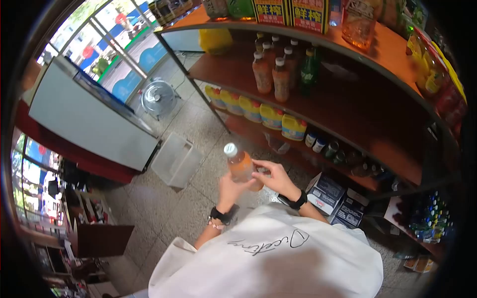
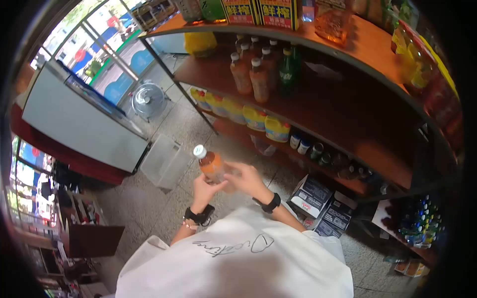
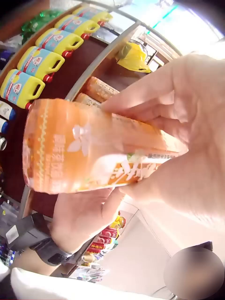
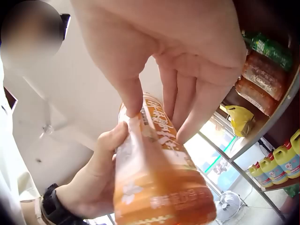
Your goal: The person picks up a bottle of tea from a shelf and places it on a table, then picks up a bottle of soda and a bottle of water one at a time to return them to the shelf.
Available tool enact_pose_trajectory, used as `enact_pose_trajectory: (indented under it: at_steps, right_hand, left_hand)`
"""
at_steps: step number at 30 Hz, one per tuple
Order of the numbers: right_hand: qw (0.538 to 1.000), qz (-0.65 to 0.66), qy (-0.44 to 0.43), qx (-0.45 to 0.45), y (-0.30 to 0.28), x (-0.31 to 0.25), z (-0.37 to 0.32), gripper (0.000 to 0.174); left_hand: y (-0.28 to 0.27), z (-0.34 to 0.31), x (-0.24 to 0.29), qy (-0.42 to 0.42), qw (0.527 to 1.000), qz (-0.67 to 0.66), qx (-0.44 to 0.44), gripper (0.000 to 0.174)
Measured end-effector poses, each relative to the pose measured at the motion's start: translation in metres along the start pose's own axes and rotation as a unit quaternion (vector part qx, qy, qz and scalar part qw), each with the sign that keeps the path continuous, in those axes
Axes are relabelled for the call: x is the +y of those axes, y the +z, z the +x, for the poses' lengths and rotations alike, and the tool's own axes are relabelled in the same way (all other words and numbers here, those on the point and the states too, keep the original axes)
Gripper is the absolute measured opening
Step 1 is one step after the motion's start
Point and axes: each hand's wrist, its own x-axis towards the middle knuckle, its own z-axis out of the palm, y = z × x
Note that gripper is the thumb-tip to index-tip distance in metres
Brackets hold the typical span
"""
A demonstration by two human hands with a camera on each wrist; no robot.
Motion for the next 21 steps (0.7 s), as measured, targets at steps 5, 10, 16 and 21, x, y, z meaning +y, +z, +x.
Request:
enact_pose_trajectory:
  at_steps: [5, 10, 16, 21]
  right_hand:
    - [0.999, 0.002, 0.022, 0.027, 0.013, 0.013, 0.061, 0.05]
    - [0.995, -0.018, -0.001, 0.1, 0.026, 0.019, 0.149, 0.051]
    - [0.975, 0.034, 0.009, 0.221, 0.045, 0.027, 0.249, 0.055]
    - [0.954, -0.022, 0.036, 0.297, 0.047, 0.024, 0.302, 0.055]
  left_hand:
    - [-0.017, 0.075, -0.023, 0.004, 0.998, -0.067, -0.004, 0.05]
    - [-0.05, 0.19, -0.019, 0.074, 0.994, -0.062, -0.049, 0.055]
    - [-0.085, 0.336, -0.002, 0.2, 0.973, 0.006, -0.117, 0.06]
    - [-0.061, 0.454, -0.003, 0.21, 0.967, -0.02, -0.143, 0.062]
